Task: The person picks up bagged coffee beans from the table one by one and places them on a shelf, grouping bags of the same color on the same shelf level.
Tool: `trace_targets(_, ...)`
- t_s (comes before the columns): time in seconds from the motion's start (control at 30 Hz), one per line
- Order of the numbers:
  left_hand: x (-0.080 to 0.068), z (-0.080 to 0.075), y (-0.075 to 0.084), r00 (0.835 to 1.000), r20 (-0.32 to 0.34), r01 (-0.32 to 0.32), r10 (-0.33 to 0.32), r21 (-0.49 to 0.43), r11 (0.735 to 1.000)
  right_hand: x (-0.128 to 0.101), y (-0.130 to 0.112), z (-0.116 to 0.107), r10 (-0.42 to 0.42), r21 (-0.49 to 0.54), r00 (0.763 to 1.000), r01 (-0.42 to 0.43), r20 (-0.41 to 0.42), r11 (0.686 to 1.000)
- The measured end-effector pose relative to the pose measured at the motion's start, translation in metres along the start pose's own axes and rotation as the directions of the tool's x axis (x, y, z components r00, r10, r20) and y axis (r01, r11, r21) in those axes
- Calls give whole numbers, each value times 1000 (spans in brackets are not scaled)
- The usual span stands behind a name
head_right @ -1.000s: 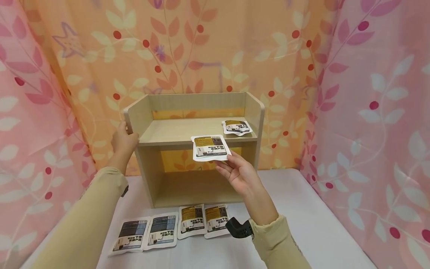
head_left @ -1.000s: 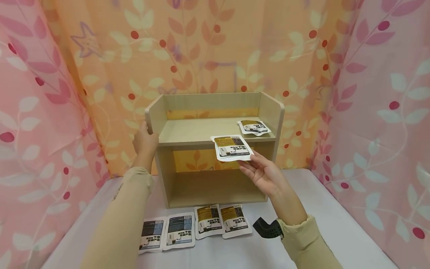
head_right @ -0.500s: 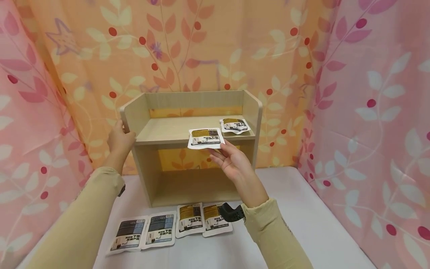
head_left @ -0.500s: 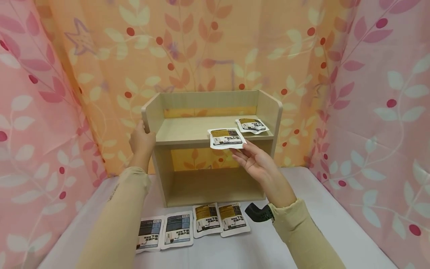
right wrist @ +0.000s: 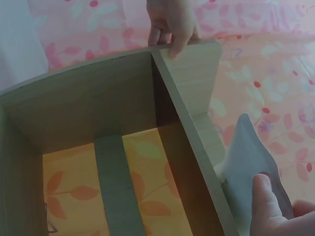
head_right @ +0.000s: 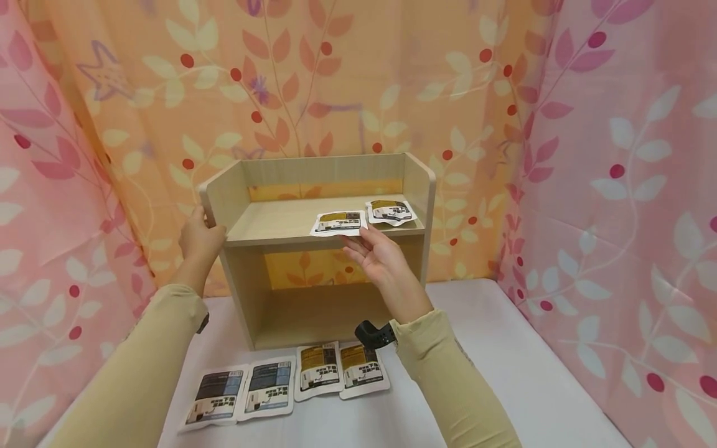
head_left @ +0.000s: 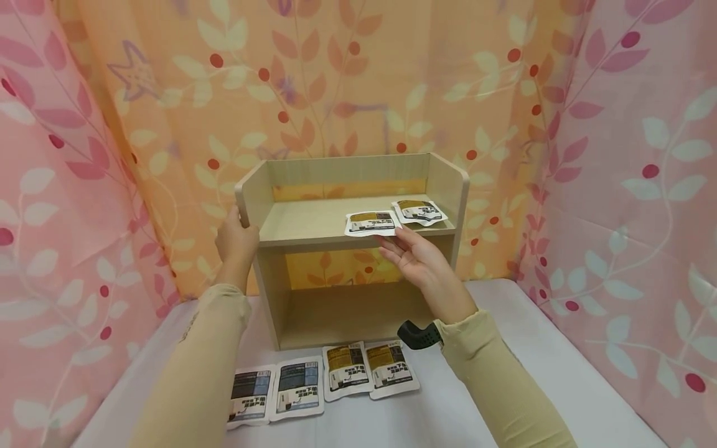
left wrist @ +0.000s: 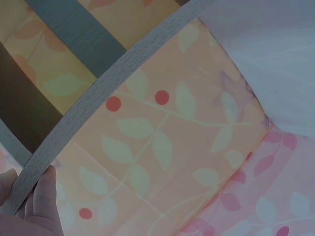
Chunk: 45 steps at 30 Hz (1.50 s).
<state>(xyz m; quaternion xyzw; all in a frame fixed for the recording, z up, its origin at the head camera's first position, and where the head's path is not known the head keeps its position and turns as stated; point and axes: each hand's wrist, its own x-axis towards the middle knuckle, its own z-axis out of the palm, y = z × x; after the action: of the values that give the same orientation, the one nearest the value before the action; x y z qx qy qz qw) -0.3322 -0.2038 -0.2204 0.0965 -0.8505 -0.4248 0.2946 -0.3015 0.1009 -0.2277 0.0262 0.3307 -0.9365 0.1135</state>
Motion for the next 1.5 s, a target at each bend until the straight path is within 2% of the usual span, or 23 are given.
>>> trace_targets(0.57,1,-1,1,1000,-12,6,-6,-9,1000,24,8,15,0,67,997,5,-76,998)
trace_targets(0.97,1,-2,6,1000,-14,-11,11,-8,1000,34,3,18,-14,75,993,23,-117,997)
trace_targets(1.27,1,-2,5,1000,-15,-15,15,-14,1000,34,2,19,-28,249,997,47,-77,967)
trace_targets(1.5,-1,-1,0,1000,7,-12,12,-25,1000,27,5,20,-56,256,995,77,-88,964)
